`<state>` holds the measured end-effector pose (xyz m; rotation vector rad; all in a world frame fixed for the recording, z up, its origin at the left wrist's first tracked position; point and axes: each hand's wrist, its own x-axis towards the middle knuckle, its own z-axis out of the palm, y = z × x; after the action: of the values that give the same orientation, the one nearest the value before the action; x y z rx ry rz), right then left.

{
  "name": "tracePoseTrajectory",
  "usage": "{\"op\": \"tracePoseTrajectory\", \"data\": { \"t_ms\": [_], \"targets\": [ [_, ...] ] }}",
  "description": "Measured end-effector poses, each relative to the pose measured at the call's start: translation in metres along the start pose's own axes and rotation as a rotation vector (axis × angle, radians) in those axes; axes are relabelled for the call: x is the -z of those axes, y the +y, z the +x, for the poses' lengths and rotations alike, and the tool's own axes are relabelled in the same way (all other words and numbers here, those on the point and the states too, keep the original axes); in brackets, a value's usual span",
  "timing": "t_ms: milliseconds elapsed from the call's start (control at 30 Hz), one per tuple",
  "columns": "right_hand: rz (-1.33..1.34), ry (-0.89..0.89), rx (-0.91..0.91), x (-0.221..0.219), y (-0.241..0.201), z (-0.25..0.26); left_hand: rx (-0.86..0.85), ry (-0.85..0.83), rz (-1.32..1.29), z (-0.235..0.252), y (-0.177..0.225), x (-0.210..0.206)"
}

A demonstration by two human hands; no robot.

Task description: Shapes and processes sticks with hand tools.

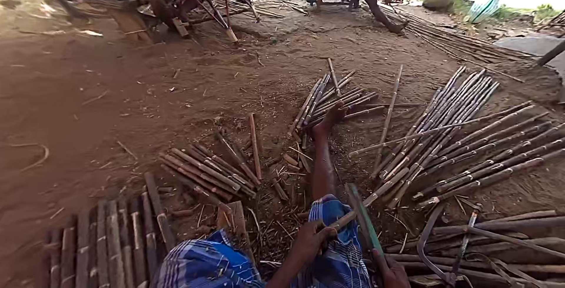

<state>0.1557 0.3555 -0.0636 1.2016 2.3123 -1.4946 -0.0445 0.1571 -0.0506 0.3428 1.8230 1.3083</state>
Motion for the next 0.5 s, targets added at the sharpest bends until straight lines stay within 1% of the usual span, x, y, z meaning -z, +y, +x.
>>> {"op": "tracePoseTrajectory", "data": {
  "t_ms": [33, 67, 133, 167, 267, 300, 367, 400, 500],
  "targets": [
    [0.066, 0.034, -0.038, -0.001, -0.001, 0.003, -0.002, 0.001, -0.011, 0.001, 0.001, -0.001],
    [0.059, 0.032, -0.032, -0.003, -0.006, 0.000, -0.005, 0.003, -0.029, 0.002, 0.002, -0.003],
    [-0.104, -0.019, 0.059, -0.011, -0.021, -0.016, -0.014, 0.007, -0.062, 0.003, 0.003, -0.001],
    [-0.127, -0.022, 0.061, -0.012, -0.022, -0.018, -0.018, 0.000, -0.074, 0.002, 0.002, 0.000],
    [0.039, 0.072, -0.028, -0.007, -0.008, 0.000, -0.034, -0.019, -0.057, 0.005, 0.003, 0.002],
    [0.026, 0.061, -0.019, -0.009, -0.009, -0.002, -0.030, -0.019, -0.060, 0.004, 0.004, 0.002],
    [-0.112, -0.010, 0.065, -0.015, -0.022, -0.017, -0.038, -0.012, -0.070, 0.002, 0.002, 0.003],
    [-0.124, -0.014, 0.068, -0.014, -0.026, -0.018, -0.048, -0.014, -0.069, 0.002, 0.002, 0.005],
    [0.071, 0.051, -0.036, -0.005, -0.017, 0.004, -0.065, -0.030, -0.043, 0.004, 0.003, 0.006]
  ]
}}
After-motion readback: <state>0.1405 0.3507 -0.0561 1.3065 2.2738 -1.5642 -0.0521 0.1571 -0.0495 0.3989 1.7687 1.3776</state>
